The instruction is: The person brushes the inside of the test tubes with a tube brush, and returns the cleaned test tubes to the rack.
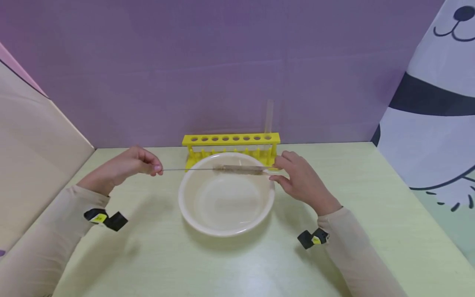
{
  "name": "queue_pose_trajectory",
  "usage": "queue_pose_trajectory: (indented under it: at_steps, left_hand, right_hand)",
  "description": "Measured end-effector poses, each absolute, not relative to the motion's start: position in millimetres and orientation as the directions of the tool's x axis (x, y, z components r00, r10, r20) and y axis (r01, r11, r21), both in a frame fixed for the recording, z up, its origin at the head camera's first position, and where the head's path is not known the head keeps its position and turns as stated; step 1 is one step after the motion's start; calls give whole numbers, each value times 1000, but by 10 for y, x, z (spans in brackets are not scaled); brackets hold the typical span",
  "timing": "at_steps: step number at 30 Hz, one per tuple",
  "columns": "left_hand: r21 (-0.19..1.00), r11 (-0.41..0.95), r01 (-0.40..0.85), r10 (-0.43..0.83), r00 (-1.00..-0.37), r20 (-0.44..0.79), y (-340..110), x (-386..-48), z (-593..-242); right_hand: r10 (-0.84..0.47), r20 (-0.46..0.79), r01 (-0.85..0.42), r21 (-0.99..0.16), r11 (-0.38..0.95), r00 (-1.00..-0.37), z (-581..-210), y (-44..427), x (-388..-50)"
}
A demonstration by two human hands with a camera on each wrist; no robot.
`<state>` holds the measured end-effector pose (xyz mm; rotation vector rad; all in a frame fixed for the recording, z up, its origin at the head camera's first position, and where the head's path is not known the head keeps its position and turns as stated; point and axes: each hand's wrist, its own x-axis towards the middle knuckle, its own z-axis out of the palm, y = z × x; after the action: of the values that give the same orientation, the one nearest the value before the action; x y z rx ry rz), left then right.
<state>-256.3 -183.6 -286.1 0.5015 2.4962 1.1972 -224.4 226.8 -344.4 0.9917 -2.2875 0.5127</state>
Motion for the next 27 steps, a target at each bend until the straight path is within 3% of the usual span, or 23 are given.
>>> queue_pose_trajectory:
  at_steps: [12, 27]
  left_hand:
    - [818, 544, 187, 472, -874, -114, -1947, -2566, -2919]
    - [818, 544, 187, 471, -875, -112, -2038, -2537, -2925]
  right_hand:
    - [-549, 580, -755, -191, 627, -603, -3423, 2335, -2229]
    - [-615, 506, -788, -268, 555, -605, -3383, 2427, -2213]
